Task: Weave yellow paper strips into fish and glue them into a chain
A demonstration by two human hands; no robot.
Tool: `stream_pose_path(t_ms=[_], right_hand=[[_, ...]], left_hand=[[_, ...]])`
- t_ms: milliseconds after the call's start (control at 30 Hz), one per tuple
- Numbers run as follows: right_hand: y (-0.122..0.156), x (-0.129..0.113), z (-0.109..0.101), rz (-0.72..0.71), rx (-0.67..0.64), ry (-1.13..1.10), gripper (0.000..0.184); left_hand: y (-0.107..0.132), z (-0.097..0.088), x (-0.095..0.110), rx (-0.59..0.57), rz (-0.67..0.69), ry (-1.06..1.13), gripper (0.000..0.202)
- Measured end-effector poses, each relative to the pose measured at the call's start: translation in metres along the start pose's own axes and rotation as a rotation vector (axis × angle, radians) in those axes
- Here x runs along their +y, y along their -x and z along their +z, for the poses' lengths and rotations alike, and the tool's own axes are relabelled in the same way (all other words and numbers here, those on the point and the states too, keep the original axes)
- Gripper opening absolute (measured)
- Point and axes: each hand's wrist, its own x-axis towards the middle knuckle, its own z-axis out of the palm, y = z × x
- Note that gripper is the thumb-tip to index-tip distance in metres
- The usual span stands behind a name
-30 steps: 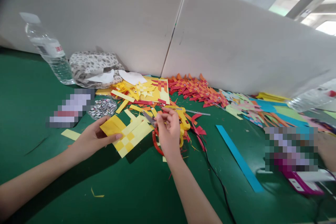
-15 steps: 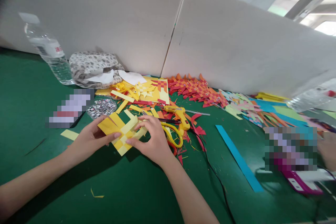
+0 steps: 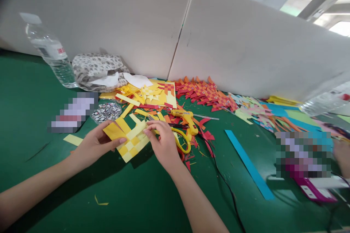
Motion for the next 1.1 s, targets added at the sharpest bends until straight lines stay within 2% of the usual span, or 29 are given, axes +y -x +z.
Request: stream_pose_path(t_ms=[100, 300, 467, 600, 667, 767, 867, 1000, 1100], right_hand=[[0.001, -0.002, -0.002, 0.037, 0.005, -0.008, 0.013], [0.007, -0.01, -0.001, 0.033, -0.148, 0.005, 0.025], [0.007, -0.01, 0.001, 0.088, -0.203, -0.04, 0.016], [0.003, -0.007, 0.001, 0.153, -0.176, -0.085, 0.016], [0.002, -0.004, 0.001, 0.163, -0.113, -0.139, 0.017], [0.0, 0.003, 0.002, 0.215, 0.053, -0.272, 0.019], [-0.002, 0.006, -0.001, 0.284, 0.305, -0.4, 0.025], [-0.006, 0.006, -0.009, 0.241, 0.696, -0.46, 0.028], [-0.008, 0.005, -0.015, 0.208, 0.819, -0.496, 0.029]], left_hand=[[0.0, 0.0, 0.001, -0.002, -0.002, 0.004, 0.026], [-0.001, -0.001, 0.001, 0.003, 0.009, -0.015, 0.026], [0.0, 0.0, 0.001, -0.015, 0.007, -0.007, 0.027], [0.0, -0.001, 0.0, -0.008, 0.006, -0.034, 0.027], [-0.001, -0.001, 0.0, -0.005, 0.004, -0.04, 0.027], [-0.001, -0.001, 0.002, -0.006, 0.001, -0.034, 0.027], [-0.001, -0.001, 0.003, 0.003, -0.009, -0.035, 0.027], [0.001, 0.0, 0.004, 0.001, -0.017, -0.02, 0.027], [0.002, 0.0, 0.004, 0.006, -0.009, -0.028, 0.027]])
